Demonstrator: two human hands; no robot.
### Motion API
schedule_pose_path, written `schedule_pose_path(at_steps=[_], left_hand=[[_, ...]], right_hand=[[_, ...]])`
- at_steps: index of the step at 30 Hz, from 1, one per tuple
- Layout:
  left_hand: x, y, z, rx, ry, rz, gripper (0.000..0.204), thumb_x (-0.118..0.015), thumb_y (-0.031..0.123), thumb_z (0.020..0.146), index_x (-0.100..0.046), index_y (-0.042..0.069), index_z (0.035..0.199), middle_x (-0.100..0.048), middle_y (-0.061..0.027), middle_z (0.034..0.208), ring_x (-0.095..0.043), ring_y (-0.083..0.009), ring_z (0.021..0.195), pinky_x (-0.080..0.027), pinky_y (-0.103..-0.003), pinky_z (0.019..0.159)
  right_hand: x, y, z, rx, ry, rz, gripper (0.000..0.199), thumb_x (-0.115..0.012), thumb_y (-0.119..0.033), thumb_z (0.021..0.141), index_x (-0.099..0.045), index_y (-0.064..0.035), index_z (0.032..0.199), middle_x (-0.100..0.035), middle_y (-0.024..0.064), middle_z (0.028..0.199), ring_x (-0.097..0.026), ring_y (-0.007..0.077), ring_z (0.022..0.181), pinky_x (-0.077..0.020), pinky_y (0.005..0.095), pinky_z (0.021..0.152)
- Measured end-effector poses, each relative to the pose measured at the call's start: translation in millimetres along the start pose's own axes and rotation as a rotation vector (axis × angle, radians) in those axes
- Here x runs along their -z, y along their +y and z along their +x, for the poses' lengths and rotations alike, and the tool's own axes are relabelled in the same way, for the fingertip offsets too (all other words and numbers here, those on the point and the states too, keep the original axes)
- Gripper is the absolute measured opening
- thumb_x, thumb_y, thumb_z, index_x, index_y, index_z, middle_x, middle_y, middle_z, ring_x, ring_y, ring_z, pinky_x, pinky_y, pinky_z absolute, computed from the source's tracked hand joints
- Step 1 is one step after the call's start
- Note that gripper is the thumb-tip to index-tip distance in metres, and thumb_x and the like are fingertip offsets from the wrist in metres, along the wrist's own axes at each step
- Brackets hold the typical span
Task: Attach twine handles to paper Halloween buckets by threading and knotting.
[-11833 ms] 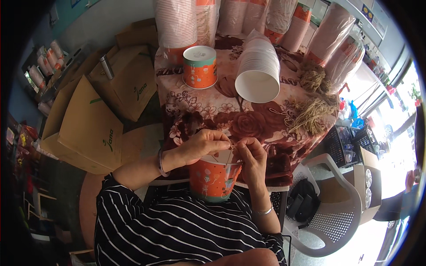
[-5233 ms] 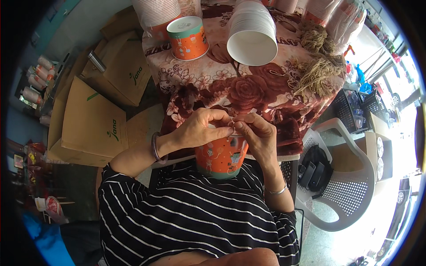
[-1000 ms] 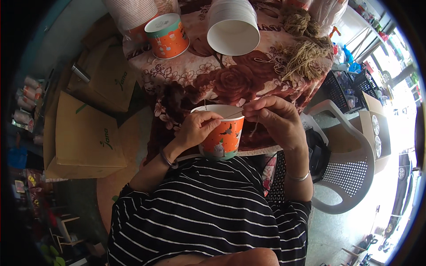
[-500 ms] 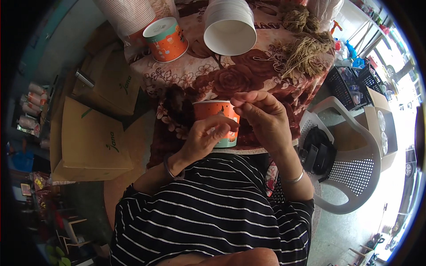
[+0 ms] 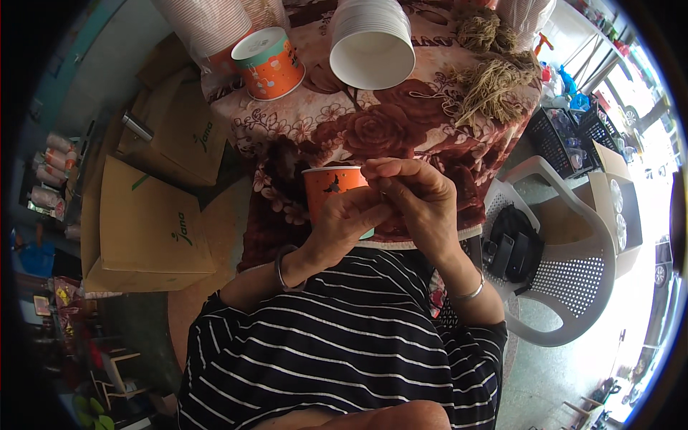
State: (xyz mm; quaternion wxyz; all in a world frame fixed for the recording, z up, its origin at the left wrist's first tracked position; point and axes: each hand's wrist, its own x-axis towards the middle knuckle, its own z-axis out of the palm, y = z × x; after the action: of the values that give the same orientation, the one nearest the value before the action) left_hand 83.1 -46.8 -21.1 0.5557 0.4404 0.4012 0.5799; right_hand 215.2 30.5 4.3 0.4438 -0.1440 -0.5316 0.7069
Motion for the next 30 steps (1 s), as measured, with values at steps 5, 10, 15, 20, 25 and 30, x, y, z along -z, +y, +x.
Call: schedule_pose_path(at_steps=[5, 10, 15, 20, 25, 30], left_hand=[[8.9, 5.6, -4.7, -0.053, 0.038, 0.08, 0.016, -0.06, 0.01, 0.092, -0.062, -0.003, 0.101, -0.064, -0.0024, 0.087, -0.059, -0.006, 0.077, -0.046, -0.019, 0.068], [12.8, 30.6, -6.7, -0.375, 0.099, 0.805, 0.007, -0.064, 0.0, 0.082, -0.06, 0.001, 0.087, -0.062, -0.007, 0.079, -0.061, -0.0153, 0.072, -0.047, -0.026, 0.067], [13.4, 36.0, -1.9, -0.628, 0.101, 1.027, 0.012, -0.065, -0.003, 0.076, -0.059, 0.004, 0.083, -0.06, -0.0074, 0.077, -0.06, -0.0233, 0.072, -0.047, -0.032, 0.068], [13.7, 30.5, -0.5, -0.688, 0.111, 1.085, 0.014, -0.066, -0.003, 0.075, -0.059, 0.005, 0.083, -0.06, -0.0064, 0.078, -0.06, -0.0234, 0.073, -0.047, -0.033, 0.068], [13.1, 27.6, -2.6, -0.562, 0.097, 0.929, 0.008, -0.066, 0.004, 0.081, -0.058, 0.003, 0.082, -0.06, -0.0069, 0.078, -0.06, -0.023, 0.072, -0.047, -0.031, 0.068], [19.1, 25.7, -6.6, -0.289, -0.001, 0.653, 0.023, -0.056, 0.019, 0.094, -0.057, 0.0, 0.081, -0.058, -0.0051, 0.073, -0.057, -0.0139, 0.067, -0.045, -0.027, 0.062]], right_hand=[[4.2, -6.6, -1.0, 0.037, -0.018, -0.165, 0.016, -0.052, 0.008, 0.09, -0.063, 0.0035, 0.101, -0.067, 0.0108, 0.105, -0.063, 0.0143, 0.097, -0.0517, 0.026, 0.084], [3.8, -19.9, -0.1, 0.107, -0.069, -0.682, 0.017, -0.063, -0.001, 0.084, -0.064, -0.0008, 0.1, -0.065, 0.0106, 0.093, -0.064, 0.0168, 0.08, -0.0515, 0.0271, 0.069], [12.3, -28.7, 1.2, 0.04, -0.235, -0.754, 0.017, -0.065, 0.001, 0.08, -0.064, 0.0006, 0.097, -0.06, 0.0079, 0.083, -0.057, 0.0139, 0.073, -0.0457, 0.0257, 0.065], [12.7, -28.6, 1.7, 0.047, -0.275, -0.792, 0.016, -0.067, 0.001, 0.077, -0.065, 0.0007, 0.093, -0.056, 0.0069, 0.078, -0.055, 0.0147, 0.069, -0.0444, 0.0265, 0.062], [13.4, -29.6, 1.2, 0.05, -0.292, -0.791, 0.015, -0.068, 0.001, 0.076, -0.064, 0.0005, 0.09, -0.055, 0.0061, 0.077, -0.054, 0.0137, 0.068, -0.0439, 0.0268, 0.06], [9.4, -31.3, -0.9, 0.094, -0.278, -0.763, 0.008, -0.067, -0.006, 0.079, -0.063, -0.0007, 0.082, -0.059, 0.0094, 0.076, -0.061, 0.0223, 0.063, -0.049, 0.0315, 0.057]])
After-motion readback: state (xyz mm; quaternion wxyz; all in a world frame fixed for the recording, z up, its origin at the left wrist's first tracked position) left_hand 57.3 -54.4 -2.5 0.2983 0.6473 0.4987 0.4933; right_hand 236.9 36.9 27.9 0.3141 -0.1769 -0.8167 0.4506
